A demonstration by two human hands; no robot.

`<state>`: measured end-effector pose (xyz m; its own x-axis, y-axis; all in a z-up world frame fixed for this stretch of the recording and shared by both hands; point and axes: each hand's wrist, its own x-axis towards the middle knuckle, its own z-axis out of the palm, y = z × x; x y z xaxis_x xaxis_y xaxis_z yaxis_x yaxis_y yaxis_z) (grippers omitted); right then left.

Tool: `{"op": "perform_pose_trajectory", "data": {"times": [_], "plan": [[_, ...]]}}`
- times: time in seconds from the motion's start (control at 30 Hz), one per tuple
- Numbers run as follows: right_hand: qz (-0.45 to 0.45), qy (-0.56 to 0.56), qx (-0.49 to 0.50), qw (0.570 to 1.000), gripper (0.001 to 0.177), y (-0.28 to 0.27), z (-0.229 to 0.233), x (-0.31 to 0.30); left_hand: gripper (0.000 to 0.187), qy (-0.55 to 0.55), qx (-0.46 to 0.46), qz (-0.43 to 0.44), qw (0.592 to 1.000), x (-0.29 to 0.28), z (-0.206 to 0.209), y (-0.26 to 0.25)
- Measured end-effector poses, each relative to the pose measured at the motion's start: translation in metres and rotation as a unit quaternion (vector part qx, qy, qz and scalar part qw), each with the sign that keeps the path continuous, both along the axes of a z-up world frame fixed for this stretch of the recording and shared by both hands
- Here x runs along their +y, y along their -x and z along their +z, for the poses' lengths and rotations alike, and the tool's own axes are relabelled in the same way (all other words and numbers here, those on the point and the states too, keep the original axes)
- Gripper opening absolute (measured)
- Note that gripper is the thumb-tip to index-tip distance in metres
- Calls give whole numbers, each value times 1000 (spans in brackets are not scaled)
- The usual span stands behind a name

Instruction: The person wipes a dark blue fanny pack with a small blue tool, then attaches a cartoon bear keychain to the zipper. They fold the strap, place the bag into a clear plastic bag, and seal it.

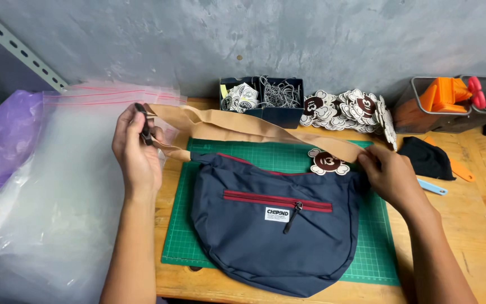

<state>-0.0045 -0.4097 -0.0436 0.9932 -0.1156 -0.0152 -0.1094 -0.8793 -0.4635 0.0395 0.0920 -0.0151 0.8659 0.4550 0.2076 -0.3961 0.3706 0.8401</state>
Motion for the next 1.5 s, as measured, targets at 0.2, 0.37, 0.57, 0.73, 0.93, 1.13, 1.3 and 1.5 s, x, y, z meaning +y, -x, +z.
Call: {"op": "perform_pose_trajectory", "data": {"times": [0.2,0.37,0.57,0.73,0.93,1.13,1.3,1.5], "plan": [[-10,-40,3,999,26,0,14,16,27,-222,17,-106,969,-14,9,15],[-7,-10,21,1000,30,-3,-3,7,31,-398,45,-156,903,-14,22,26],[-37,24,10,999,34,-8,-20,-11,53,-574,110,-31,811,-4,1,15],[-61,20,15,998,33,-8,-11,-6,41,-603,53,205,769,11,-9,8],[-46,-15,41,998,36,0,2,8,37,-503,-2,248,828,14,-4,9],[4,-346,-109,932,24,-5,-11,14,18,-192,111,1,975,26,-13,1],[-16,-470,-83,879,26,-6,-25,24,19,170,184,-135,959,53,-22,2],[-16,-78,-17,997,35,0,4,29,49,-15,125,-163,978,49,-5,11]]}}
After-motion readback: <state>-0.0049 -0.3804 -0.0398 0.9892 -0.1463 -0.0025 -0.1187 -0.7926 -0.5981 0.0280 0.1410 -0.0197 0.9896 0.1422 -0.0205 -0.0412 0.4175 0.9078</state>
